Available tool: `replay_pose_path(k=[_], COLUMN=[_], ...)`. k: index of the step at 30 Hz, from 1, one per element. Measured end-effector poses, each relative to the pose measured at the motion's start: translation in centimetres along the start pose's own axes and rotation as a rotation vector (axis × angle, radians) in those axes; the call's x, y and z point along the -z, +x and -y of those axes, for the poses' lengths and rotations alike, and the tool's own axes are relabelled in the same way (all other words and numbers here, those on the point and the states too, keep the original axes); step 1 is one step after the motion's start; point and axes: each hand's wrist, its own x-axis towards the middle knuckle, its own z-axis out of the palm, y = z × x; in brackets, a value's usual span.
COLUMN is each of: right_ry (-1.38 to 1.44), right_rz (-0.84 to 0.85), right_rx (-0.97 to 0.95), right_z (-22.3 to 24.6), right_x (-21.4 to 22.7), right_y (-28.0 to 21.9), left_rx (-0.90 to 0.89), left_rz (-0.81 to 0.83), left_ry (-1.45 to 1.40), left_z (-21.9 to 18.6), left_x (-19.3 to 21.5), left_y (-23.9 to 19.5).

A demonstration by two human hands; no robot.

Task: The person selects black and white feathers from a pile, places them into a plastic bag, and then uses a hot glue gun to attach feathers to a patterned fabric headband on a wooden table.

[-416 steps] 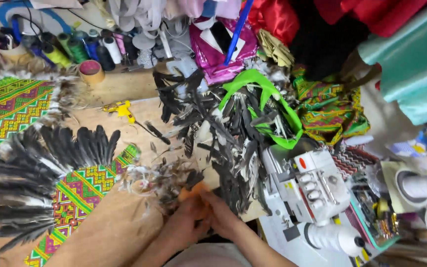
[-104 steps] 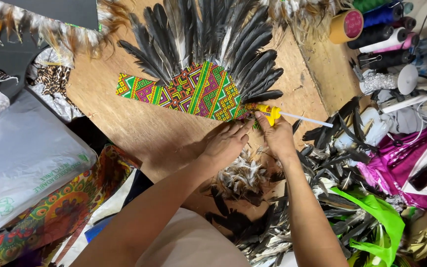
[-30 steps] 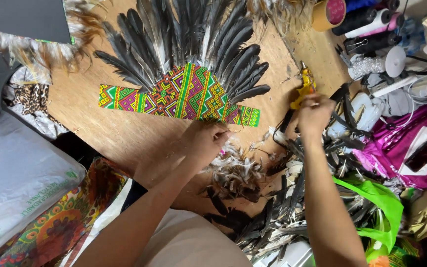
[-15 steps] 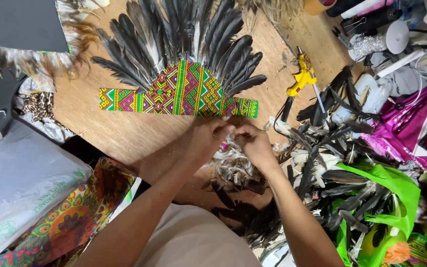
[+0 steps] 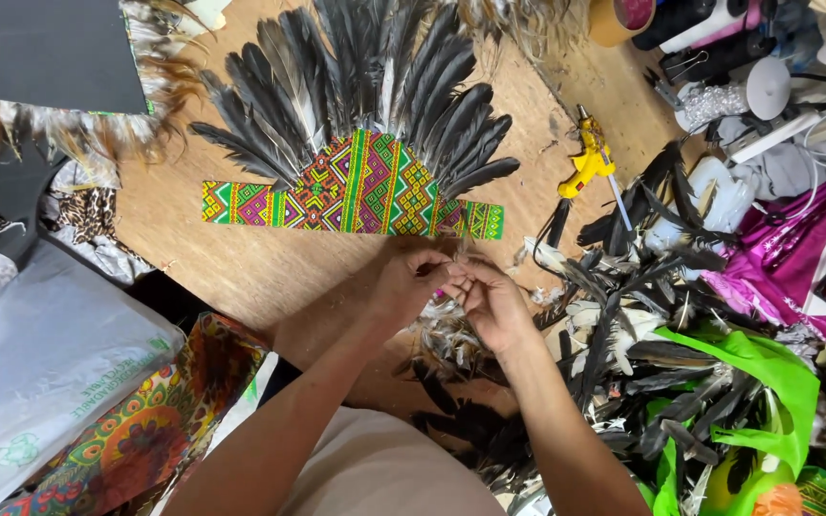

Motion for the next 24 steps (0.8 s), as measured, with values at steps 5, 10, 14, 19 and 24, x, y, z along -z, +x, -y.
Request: replay_pose_path(k=[5, 10, 14, 19, 24], right_ry=[-0.606, -0.822, -0.586, -0.688, -0.785], right_rz=[-0.029, -0.065, -0.281, -0.277, -0.28], right_rx=[0.363, 0.48, 0.434, 0.42, 0.463], right_z=[1.6, 5.4, 6.2, 5.3, 3.8], right_x=[-0.3, -4.0, -3.2, -2.4, -2.7], right_y=[0.7, 1.8, 7.5, 10.4, 11.7], left_rx=[-0.143, -0.106, -0.394, -0.465, -0.561], left_rz=[-0.034, -0.102, -0.267, -0.337, -0.44], left_ry=[0.453, 0.583, 0.848, 1.129, 1.173], left_z=[0.7, 0.8, 3.4, 0.9, 5.0], left_x=[1.4, 1.7, 1.5, -0.5, -1.0], left_y=[2.4, 6.0, 7.9, 6.6, 8.6])
